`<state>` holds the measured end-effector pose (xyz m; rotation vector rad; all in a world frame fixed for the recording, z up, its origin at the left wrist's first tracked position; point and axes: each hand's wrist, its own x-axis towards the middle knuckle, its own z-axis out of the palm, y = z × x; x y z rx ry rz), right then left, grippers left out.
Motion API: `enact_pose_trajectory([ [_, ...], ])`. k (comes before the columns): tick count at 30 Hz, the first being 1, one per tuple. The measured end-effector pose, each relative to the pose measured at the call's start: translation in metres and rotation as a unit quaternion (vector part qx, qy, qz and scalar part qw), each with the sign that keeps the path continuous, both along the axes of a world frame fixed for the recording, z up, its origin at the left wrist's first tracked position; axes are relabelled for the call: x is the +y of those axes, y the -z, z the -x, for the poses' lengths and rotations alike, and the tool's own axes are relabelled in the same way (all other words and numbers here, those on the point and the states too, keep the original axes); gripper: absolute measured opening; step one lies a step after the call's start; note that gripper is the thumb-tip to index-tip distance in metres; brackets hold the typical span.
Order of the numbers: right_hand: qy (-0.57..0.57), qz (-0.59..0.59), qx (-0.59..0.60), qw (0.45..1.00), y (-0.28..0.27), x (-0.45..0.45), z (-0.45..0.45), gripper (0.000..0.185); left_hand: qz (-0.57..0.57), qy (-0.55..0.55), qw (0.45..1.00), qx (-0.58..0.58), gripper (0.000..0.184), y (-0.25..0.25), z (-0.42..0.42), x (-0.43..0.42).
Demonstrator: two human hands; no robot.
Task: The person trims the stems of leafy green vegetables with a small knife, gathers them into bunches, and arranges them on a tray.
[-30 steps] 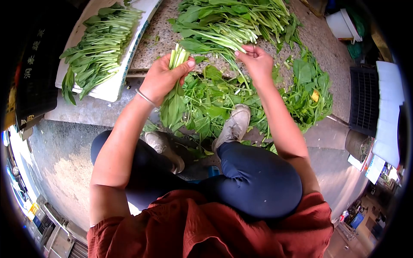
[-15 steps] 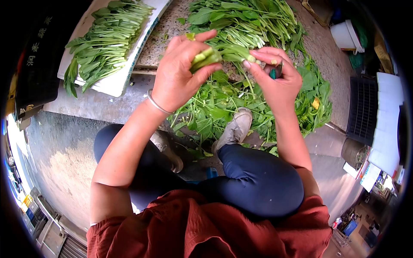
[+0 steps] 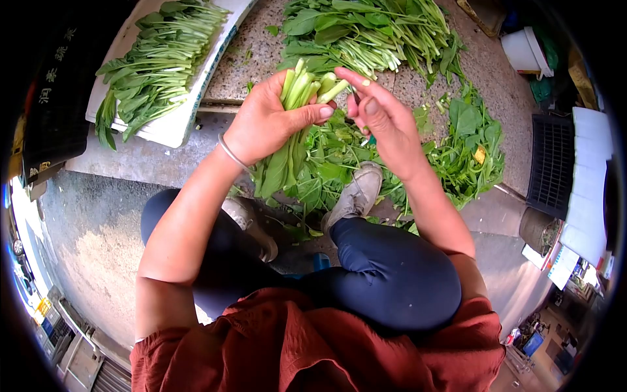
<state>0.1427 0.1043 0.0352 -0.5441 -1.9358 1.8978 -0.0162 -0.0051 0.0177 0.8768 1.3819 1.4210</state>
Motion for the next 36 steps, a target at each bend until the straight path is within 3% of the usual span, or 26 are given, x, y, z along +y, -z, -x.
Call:
enact_pose_trajectory([
  [14,0.004,-0.115,-0.026,0.993,0.013,0.003,0.007,0.033,0.018,0.024,0.998,0.048,0.026,0.0,-0.001,-0.003],
  [20,0.032,0.017,-0.072,0.997,0.022,0.007,0.006,0.036,0.051,0.035,0.997,0.043,0.024,0.003,-0.002,-0.002],
  [26,0.074,0.081,0.031,0.994,0.029,0.001,0.015,0.025,0.049,0.039,0.982,0.178,0.029,0.011,-0.001,-0.003],
  [28,0.037,0.083,-0.101,0.991,0.023,0.012,0.006,0.02,0.15,0.085,0.963,0.207,0.033,0.003,0.012,-0.004],
  [30,0.018,0.038,-0.102,0.994,0.031,0.017,0.0,0.02,0.104,0.07,0.976,0.181,0.038,0.004,0.028,-0.008],
  [32,-0.003,-0.007,-0.104,0.995,0.039,0.016,-0.004,0.021,0.165,0.13,0.956,0.204,0.042,-0.001,0.037,-0.013],
  [34,-0.094,-0.066,-0.075,0.991,0.041,0.008,-0.004,0.018,0.201,0.206,0.944,0.16,0.046,-0.01,0.031,-0.013],
  [35,-0.105,0.022,-0.057,0.993,0.041,0.002,-0.003,0.019,0.164,0.222,0.954,0.118,0.046,-0.003,0.026,-0.014],
  [36,-0.105,0.021,-0.057,0.993,0.042,0.001,0.0,0.019,0.156,0.253,0.952,0.079,0.043,-0.003,0.022,-0.013],
])
